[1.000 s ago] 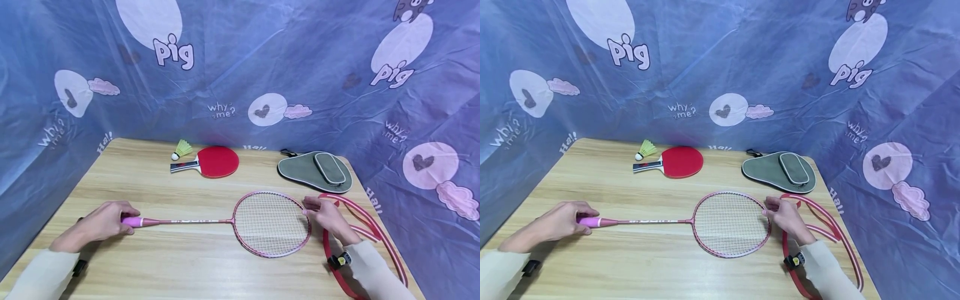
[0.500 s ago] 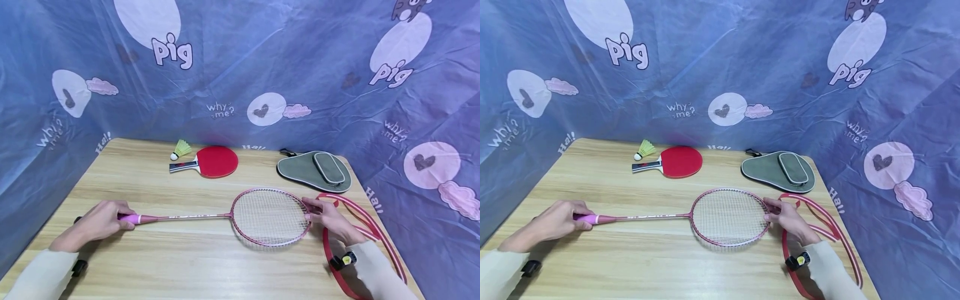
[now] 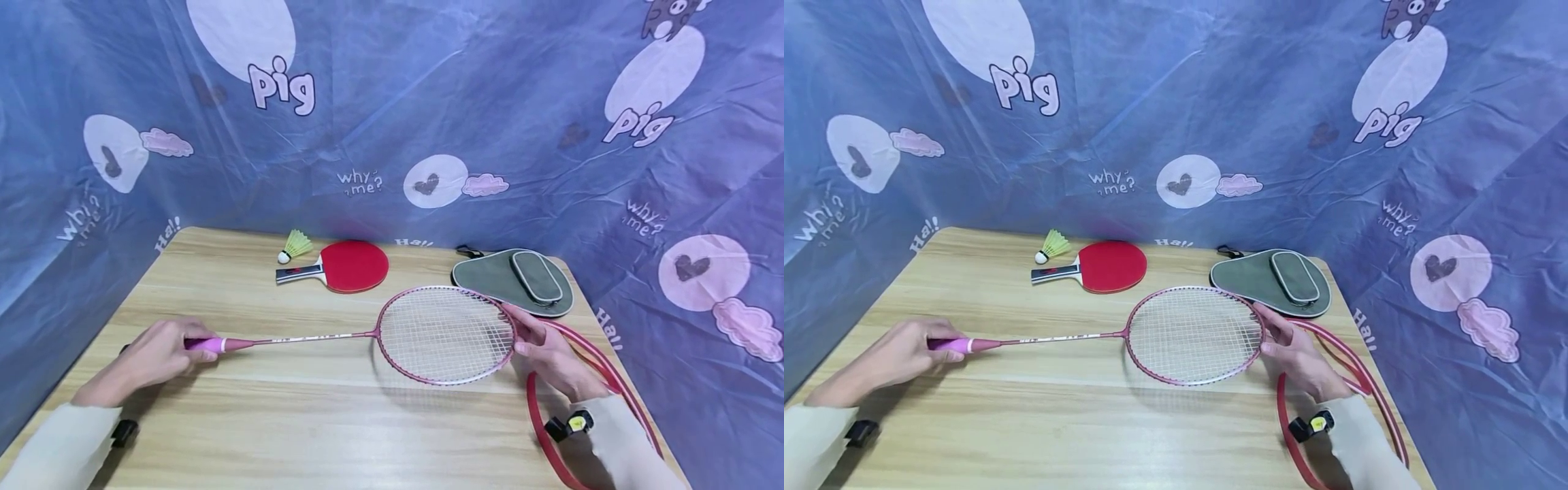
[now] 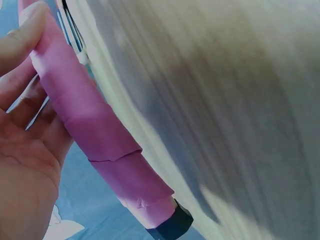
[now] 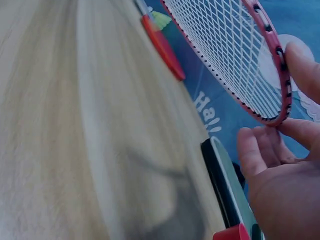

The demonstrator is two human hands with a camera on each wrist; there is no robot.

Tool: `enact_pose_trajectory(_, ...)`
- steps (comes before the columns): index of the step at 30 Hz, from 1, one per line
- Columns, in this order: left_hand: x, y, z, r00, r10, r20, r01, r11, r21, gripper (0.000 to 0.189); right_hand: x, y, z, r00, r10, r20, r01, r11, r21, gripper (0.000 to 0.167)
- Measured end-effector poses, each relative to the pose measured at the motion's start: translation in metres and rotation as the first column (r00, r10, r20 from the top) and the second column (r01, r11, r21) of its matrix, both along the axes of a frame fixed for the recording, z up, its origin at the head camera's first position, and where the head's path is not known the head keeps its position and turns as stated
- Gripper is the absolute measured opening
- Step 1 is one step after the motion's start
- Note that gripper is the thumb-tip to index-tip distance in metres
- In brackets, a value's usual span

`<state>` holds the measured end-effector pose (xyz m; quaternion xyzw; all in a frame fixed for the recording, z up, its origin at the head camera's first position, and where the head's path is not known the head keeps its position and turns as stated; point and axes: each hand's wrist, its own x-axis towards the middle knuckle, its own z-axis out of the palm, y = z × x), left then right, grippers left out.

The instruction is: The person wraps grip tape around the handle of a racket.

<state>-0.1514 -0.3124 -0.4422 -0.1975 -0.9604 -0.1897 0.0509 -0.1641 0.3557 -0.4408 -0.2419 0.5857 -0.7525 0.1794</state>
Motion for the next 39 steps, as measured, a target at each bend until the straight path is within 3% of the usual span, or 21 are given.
enact_pose_trajectory(5,0.001,0.008,0.007,0.999,0.011,-0.052,-0.011,1.0,0.003,0.028,-0.002,-0.001,0.014,1.0,0.029,0.01,-0.026,0.98,-0.196,0.07)
enact_pose_trajectory(11,0.005,0.021,0.017,0.993,0.001,-0.118,0.002,1.0,0.026,0.036,-0.009,-0.001,0.043,0.997,-0.014,-0.075,-0.007,0.964,-0.264,0.065)
enact_pose_trajectory(17,0.005,0.035,0.021,0.97,-0.056,-0.235,0.05,0.998,-0.032,0.034,-0.017,-0.004,0.076,0.991,-0.04,-0.127,-0.009,0.93,-0.367,0.063)
enact_pose_trajectory(26,-0.002,0.054,0.019,0.941,-0.093,-0.325,0.088,0.996,-0.029,0.033,-0.032,-0.015,0.13,0.977,0.019,-0.213,-0.134,0.831,-0.539,0.064)
enact_pose_trajectory(31,-0.01,0.063,0.021,0.926,-0.09,-0.366,0.106,0.994,0.024,0.031,-0.043,-0.038,0.172,0.958,0.082,-0.273,-0.242,0.743,-0.625,0.062)
enact_pose_trajectory(34,-0.012,0.069,0.023,0.926,-0.08,-0.369,0.109,0.992,0.058,0.028,-0.045,-0.059,0.202,0.95,0.082,-0.301,-0.271,0.696,-0.665,0.059)
enact_pose_trajectory(39,-0.019,0.076,0.029,0.936,-0.075,-0.343,0.12,0.986,0.113,0.024,-0.046,-0.084,0.24,0.956,0.006,-0.292,-0.222,0.664,-0.714,0.061)
